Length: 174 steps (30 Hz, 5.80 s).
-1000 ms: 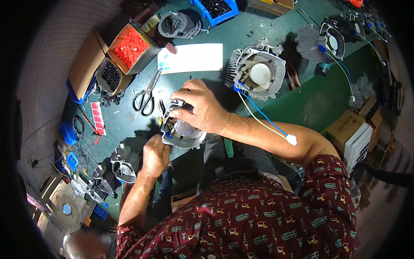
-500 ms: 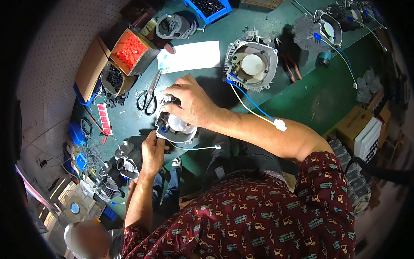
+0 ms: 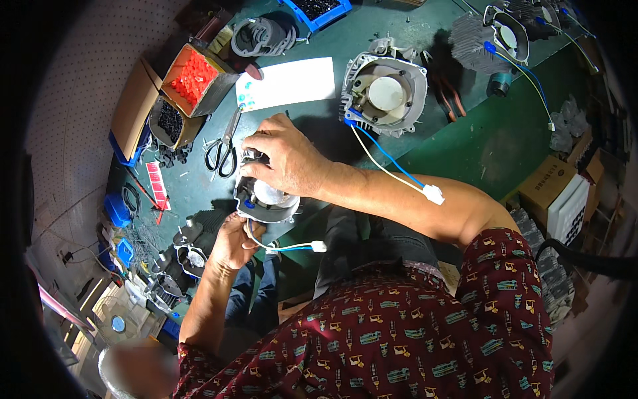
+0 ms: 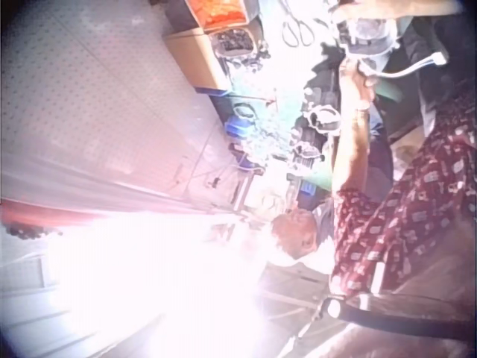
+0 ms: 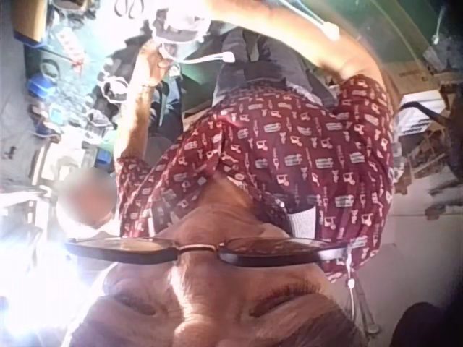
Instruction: The person assembles electronic components on a workbench, using pliers to strip and connect wires to circular metal housings. They repeatedly pick up components, manipulate wires, and place finished units on the table.
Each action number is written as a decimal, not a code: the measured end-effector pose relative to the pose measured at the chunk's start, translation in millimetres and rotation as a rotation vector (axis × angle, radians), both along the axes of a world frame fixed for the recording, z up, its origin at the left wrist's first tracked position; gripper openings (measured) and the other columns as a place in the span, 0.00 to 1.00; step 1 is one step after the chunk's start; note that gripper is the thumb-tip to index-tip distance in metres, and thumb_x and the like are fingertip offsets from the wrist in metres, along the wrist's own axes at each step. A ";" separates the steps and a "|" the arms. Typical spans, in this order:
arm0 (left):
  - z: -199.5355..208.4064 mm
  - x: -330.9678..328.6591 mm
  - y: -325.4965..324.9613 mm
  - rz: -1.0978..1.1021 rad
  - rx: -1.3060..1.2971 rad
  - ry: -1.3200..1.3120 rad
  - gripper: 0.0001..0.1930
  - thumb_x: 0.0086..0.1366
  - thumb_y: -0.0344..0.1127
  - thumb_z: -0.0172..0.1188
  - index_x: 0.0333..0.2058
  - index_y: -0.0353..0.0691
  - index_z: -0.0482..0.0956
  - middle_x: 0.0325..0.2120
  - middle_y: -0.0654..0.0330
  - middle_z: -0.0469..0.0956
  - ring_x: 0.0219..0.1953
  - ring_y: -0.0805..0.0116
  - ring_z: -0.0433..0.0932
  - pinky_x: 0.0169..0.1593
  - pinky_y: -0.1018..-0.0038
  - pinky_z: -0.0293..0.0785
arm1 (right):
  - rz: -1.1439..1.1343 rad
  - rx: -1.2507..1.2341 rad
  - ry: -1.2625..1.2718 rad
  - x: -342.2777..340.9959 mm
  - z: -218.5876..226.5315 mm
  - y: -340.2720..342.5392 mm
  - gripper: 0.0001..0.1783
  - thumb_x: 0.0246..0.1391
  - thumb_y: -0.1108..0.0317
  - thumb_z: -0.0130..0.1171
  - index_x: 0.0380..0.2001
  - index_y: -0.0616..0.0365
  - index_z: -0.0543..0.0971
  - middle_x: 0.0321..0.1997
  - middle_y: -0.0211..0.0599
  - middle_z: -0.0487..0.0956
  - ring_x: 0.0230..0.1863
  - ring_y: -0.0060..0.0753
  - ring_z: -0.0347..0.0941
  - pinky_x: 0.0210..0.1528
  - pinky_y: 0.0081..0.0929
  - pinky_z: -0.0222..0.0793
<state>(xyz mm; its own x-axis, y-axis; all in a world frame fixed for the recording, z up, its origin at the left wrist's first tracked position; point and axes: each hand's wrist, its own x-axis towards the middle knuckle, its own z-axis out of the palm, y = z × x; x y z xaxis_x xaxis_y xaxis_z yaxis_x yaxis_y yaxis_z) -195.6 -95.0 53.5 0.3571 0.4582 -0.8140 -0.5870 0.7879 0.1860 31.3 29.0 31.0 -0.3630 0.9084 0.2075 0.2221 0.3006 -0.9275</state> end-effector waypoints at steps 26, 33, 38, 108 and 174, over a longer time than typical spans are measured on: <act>-5.5 -21.7 12.8 -0.447 0.336 0.276 0.14 0.75 0.41 0.59 0.38 0.35 0.82 0.29 0.59 0.81 0.28 0.73 0.78 0.34 0.76 0.80 | -0.001 -0.057 -0.003 3.0 -1.9 6.6 0.22 0.44 0.66 0.77 0.43 0.61 0.84 0.42 0.43 0.80 0.50 0.47 0.75 0.53 0.40 0.73; 2.2 -0.9 18.4 -0.835 1.155 1.193 0.04 0.60 0.23 0.65 0.33 0.33 0.79 0.26 0.51 0.77 0.25 0.53 0.77 0.30 0.60 0.73 | -0.043 -0.058 0.040 3.8 -0.5 4.9 0.21 0.44 0.67 0.77 0.43 0.60 0.84 0.41 0.42 0.80 0.49 0.46 0.75 0.52 0.40 0.74; -1.5 -3.2 11.3 -0.871 1.254 1.396 0.10 0.52 0.21 0.67 0.34 0.34 0.80 0.29 0.48 0.80 0.32 0.45 0.80 0.35 0.58 0.78 | -0.033 -0.031 -0.001 10.0 0.8 4.4 0.19 0.47 0.65 0.75 0.43 0.58 0.84 0.40 0.41 0.79 0.47 0.45 0.74 0.51 0.39 0.73; -0.8 -1.7 -7.8 -0.050 -0.045 -0.122 0.16 0.76 0.46 0.56 0.42 0.37 0.79 0.29 0.62 0.77 0.32 0.70 0.76 0.33 0.73 0.79 | 0.177 -0.094 -0.001 1.2 -3.5 21.7 0.19 0.48 0.63 0.74 0.43 0.59 0.85 0.38 0.38 0.78 0.46 0.41 0.74 0.51 0.36 0.74; -11.2 -222.7 -213.1 -0.490 0.491 1.498 0.15 0.59 0.38 0.70 0.37 0.35 0.79 0.31 0.48 0.82 0.36 0.50 0.82 0.44 0.59 0.79 | 0.553 -1.141 -0.289 -265.4 25.1 -259.8 0.36 0.60 0.57 0.67 0.67 0.61 0.70 0.58 0.41 0.80 0.57 0.34 0.77 0.53 0.42 0.77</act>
<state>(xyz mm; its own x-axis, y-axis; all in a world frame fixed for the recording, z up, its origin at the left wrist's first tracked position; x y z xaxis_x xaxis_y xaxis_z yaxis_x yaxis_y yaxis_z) -418.4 -308.1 42.3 -0.3836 0.8476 -0.3667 0.6044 0.5306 0.5943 -234.1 -230.9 56.1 -0.6456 0.2358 -0.7263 0.5566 -0.5059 -0.6590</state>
